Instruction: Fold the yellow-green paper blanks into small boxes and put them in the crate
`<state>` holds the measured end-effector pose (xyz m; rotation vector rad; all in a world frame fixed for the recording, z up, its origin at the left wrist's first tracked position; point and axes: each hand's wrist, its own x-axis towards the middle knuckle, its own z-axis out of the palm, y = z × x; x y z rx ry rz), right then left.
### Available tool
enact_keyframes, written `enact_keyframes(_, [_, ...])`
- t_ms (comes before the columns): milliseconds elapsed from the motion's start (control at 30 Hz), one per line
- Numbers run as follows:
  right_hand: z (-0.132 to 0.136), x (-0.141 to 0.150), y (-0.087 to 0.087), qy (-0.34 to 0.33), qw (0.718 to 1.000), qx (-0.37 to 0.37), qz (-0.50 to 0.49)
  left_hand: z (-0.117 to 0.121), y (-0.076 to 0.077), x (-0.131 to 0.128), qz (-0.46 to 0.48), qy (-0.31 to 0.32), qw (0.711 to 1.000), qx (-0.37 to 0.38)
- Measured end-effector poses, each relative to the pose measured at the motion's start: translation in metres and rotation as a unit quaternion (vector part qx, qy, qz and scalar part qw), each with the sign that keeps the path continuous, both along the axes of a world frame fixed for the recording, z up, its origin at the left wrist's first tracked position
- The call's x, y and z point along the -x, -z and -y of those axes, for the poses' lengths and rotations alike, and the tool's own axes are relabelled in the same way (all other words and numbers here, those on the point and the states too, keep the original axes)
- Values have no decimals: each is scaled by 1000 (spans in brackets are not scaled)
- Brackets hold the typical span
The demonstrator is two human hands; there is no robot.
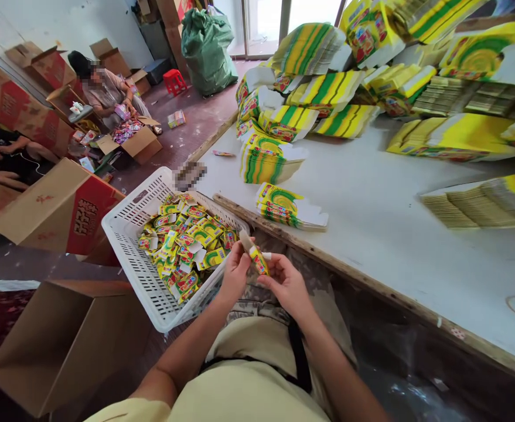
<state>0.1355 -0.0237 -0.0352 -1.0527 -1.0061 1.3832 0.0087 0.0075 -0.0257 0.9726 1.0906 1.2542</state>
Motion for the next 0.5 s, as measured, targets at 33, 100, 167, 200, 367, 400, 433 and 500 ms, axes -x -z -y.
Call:
enact_keyframes(33, [0, -1, 2, 0, 1000, 5, 3, -1, 0, 1, -14, -14, 1000, 3])
enact_keyframes(100, [1, -2, 5, 6, 1000, 9, 25, -3, -1, 3, -47, -46, 998, 9])
enact_keyframes(167, [1, -4, 8, 30, 997, -4, 73, -5, -4, 5, -72, -46, 996, 12])
enact_keyframes(200, [2, -7, 9, 49, 993, -23, 105, -6, -7, 8, -84, -31, 996, 13])
enact_keyframes(367, [2, -32, 7, 148, 910, -213, 322, -15, -33, 35, -104, 106, 987, -59])
enact_keyframes(400, [3, -37, 5, 152, 883, -248, 368, -16, -38, 40, -120, 142, 980, -74])
enact_keyframes(433, [5, -39, 1, 145, 858, -278, 407, -16, -43, 43, -152, 181, 968, -84])
enact_keyframes(500, [9, -39, -7, 113, 824, -329, 448, -13, -48, 44, -257, 261, 926, -91])
